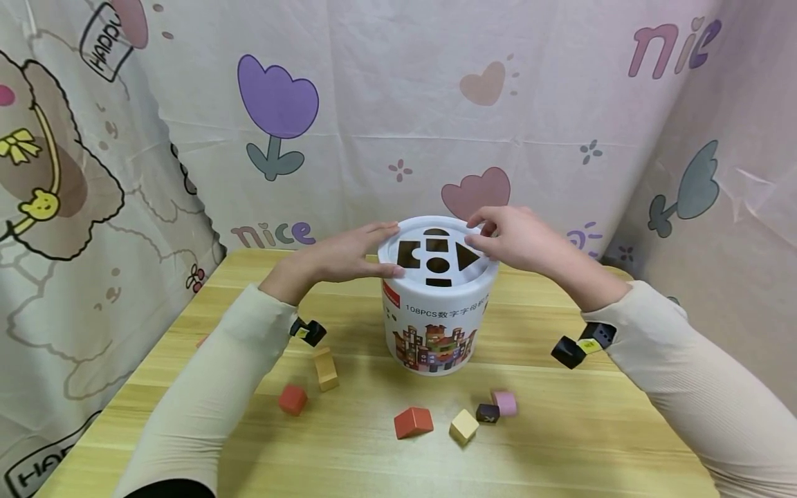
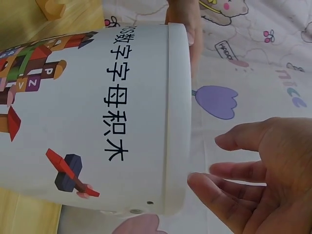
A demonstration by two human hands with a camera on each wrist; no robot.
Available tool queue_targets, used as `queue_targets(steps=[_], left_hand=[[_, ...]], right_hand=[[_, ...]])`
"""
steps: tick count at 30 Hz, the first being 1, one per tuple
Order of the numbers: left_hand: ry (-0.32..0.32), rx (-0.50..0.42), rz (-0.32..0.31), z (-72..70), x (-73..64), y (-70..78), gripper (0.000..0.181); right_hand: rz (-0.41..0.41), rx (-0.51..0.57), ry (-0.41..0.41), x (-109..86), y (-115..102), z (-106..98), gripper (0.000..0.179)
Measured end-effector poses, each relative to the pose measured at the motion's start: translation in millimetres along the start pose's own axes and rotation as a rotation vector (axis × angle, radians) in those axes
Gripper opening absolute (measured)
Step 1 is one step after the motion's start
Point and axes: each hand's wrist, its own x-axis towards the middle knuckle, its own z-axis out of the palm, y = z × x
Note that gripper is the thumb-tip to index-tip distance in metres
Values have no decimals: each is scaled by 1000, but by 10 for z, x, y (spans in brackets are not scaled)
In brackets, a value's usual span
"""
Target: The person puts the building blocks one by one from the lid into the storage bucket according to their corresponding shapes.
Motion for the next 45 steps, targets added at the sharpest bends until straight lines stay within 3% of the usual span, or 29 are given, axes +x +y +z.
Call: queue_targets(steps=[14, 26, 34, 41, 45], left_hand=[[-9, 13, -2, -3, 18, 4, 102], [-12, 10, 14, -21, 8, 18, 102], [-5, 19, 23, -28, 7, 14, 101], [1, 25, 22, -34, 16, 20, 100], [-5, 31, 14, -21, 10, 14, 100]], right_hand=[[-75, 1, 35, -367, 219, -9, 34], [-112, 80, 69, -718, 494, 67, 28], [-158, 72, 64, -925, 721, 216, 33], [-313, 88, 70, -1030, 915, 451, 34], [-342, 127, 20, -1110, 1015, 624, 38]])
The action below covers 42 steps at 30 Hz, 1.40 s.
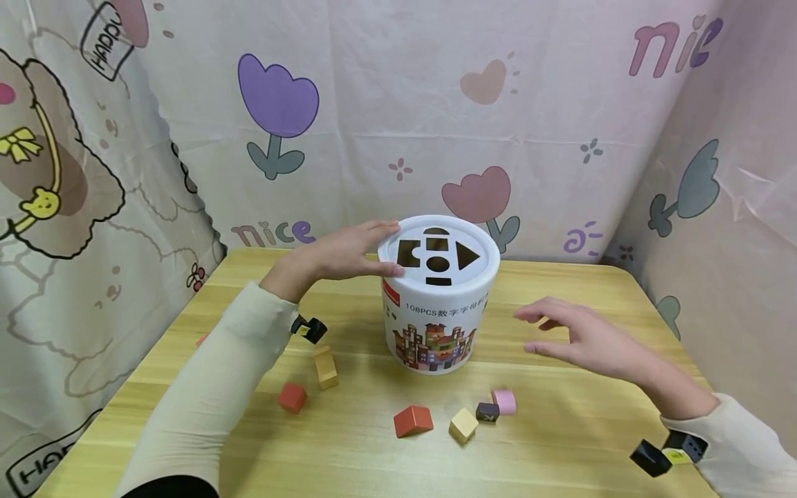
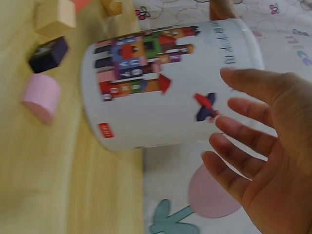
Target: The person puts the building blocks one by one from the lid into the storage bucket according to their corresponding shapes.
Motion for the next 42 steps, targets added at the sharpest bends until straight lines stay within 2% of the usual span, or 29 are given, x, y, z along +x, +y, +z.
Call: queue_targets(steps=[13, 19, 21, 24, 29, 35, 42], left_hand=[[12, -21, -13, 16, -14, 8, 100], [13, -32, -4, 36, -7, -11, 100], [7, -27, -3, 40, -4, -15, 101], [2, -25, -1, 43, 2, -23, 102], [9, -30, -6, 31, 5, -26, 102], [11, -23, -22, 25, -9, -20, 100], [4, -12, -11, 24, -12, -11, 102]], right_hand=[[42, 122, -158, -286, 182, 575, 47], [74, 182, -227, -352, 242, 807, 49], [77, 204, -254, -361, 248, 849, 49], [49, 179, -263, -365, 255, 899, 48], [-11, 95, -230, -353, 264, 970, 35], [1, 84, -199, -363, 286, 1003, 22], [6, 62, -224, -405, 279, 984, 31]])
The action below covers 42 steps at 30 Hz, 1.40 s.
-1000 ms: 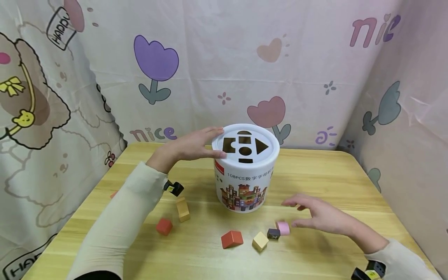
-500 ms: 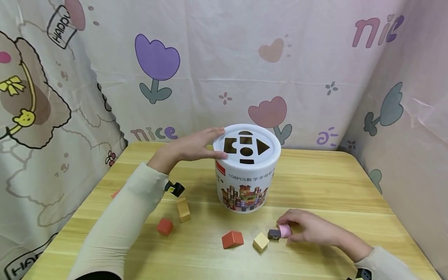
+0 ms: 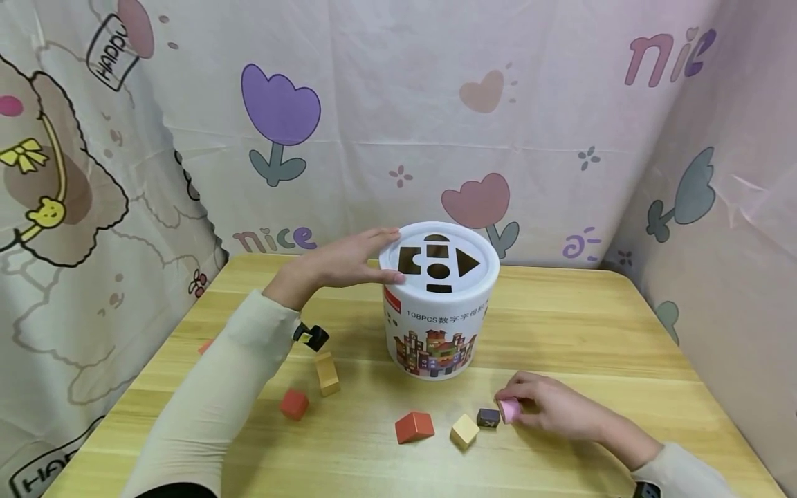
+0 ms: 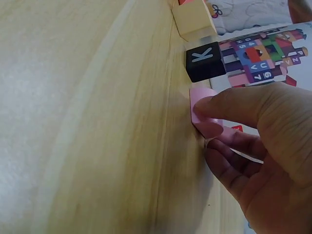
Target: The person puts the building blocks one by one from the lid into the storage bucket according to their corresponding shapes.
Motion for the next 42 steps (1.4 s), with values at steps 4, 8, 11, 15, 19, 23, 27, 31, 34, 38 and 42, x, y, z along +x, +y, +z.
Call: queue_targets(steps=[4, 8, 11, 15, 19, 23, 27, 31, 34, 38, 42], left_hand=[[1, -14, 4, 8, 0, 0, 101], [5, -28, 6, 8, -12, 2, 100], [3, -26, 7, 8, -23, 3, 101], [-4, -16, 4, 8, -38, -4, 102], [0, -24, 0, -8, -56, -11, 101], [5, -12, 8, -28, -52, -19, 100], [7, 4, 12, -37, -37, -14, 101], [6, 6, 4, -20, -12, -5, 102], [0, 10, -4, -2, -2, -2, 103], [0, -3, -2, 1, 0, -4, 104], [-1, -13, 4, -2, 4, -10, 103]], right_hand=[[-15, -28, 0, 1, -19, -3, 29], [-40, -48, -11, 12, -28, -17, 32], [-72, -65, -21, 15, -30, -23, 35], [-85, -84, -20, 29, -24, -10, 32], [-80, -89, -1, 62, -15, 6, 30], [-60, -89, 13, 87, -8, 0, 26], [-18, -80, 4, 90, -2, -28, 21], [4, -61, 6, 71, 9, -48, 21], [-27, -54, 19, 58, 20, -48, 19], [-74, -56, 57, 55, 29, -51, 15], [-78, -43, 70, 60, 28, -66, 18]])
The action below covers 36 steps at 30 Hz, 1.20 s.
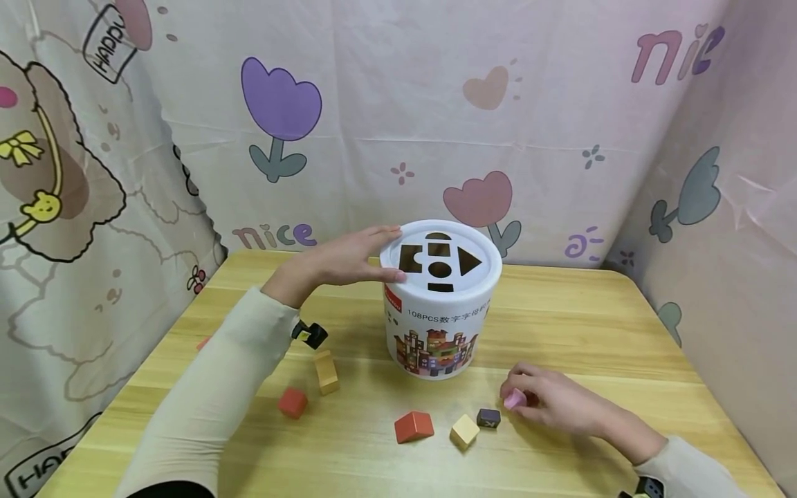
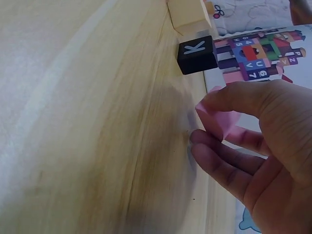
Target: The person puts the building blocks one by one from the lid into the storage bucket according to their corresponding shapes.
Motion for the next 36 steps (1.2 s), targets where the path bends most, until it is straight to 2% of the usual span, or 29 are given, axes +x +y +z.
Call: queue_targets(steps=[4, 8, 12, 19, 26, 33, 36], left_hand=[[-1, 11, 5, 4, 6, 0, 103], [2, 23, -1, 12, 3, 3, 101], [4, 22, -4, 19, -5, -10, 99], [9, 9, -13, 9, -5, -8, 100], [2, 17, -15, 0, 0, 10, 100], [1, 22, -16, -1, -1, 26, 99], [0, 21, -19, 2, 5, 27, 100]], right_hand=[[0, 7, -11, -3, -1, -12, 22], [44, 27, -42, -17, -17, -31, 30], [67, 4, -35, -11, -37, -81, 35], [86, -5, 9, 46, -98, -330, 34], [25, -32, 98, 136, -161, -551, 34], [106, -71, 121, 202, -260, -787, 38], [101, -69, 136, 243, -300, -881, 40]])
